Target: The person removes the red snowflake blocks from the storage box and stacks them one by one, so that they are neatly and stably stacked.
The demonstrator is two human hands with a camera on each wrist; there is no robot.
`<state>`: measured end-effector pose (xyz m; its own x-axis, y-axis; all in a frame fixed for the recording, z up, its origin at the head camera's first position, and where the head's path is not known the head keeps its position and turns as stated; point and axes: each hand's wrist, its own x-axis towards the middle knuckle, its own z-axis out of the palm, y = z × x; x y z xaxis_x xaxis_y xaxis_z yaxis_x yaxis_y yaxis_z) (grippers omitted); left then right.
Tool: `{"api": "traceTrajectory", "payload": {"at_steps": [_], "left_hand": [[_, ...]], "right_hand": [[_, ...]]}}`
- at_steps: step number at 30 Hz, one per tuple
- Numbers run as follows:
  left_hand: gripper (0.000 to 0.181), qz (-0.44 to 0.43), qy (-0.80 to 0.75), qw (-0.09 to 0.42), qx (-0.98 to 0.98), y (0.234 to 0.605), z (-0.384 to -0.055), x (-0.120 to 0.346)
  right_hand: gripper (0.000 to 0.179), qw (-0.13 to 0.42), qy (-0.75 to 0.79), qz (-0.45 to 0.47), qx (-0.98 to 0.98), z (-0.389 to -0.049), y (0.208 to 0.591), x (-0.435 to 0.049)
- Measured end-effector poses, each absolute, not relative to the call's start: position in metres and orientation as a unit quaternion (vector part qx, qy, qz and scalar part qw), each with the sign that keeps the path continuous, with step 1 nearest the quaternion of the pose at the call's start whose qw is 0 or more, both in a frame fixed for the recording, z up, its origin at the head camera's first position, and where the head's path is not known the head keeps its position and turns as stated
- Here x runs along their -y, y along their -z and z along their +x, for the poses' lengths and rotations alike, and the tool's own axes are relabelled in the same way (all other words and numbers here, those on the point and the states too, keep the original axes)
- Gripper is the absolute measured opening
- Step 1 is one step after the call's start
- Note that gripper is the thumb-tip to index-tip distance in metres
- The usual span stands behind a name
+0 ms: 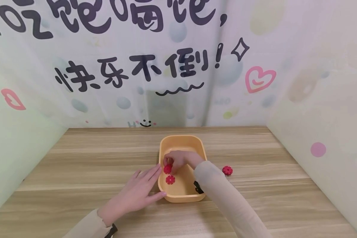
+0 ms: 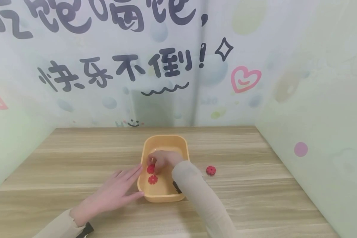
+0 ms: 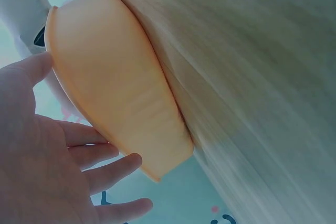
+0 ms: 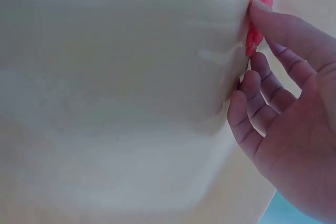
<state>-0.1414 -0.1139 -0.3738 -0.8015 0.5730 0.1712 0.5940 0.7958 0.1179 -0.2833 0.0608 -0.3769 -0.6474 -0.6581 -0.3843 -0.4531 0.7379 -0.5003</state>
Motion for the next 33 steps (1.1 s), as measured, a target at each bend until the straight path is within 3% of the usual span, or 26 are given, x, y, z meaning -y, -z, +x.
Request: {"api": "traceTrajectory", "payload": {"at_steps": [14, 33], "left_hand": [[0.078, -0.308, 0.086, 0.062, 0.945, 0.372, -0.141, 0.112], [0.077, -0.314, 0.08, 0.068, 0.944, 0.371, -0.14, 0.113]], "right_hand": [[0.023, 0.273, 0.189, -0.306, -0.892, -0.283, 0.372, -0.065], [0.028, 0.187, 0.21, -0.33, -0.901, -0.292, 0.317, -0.087]]}}
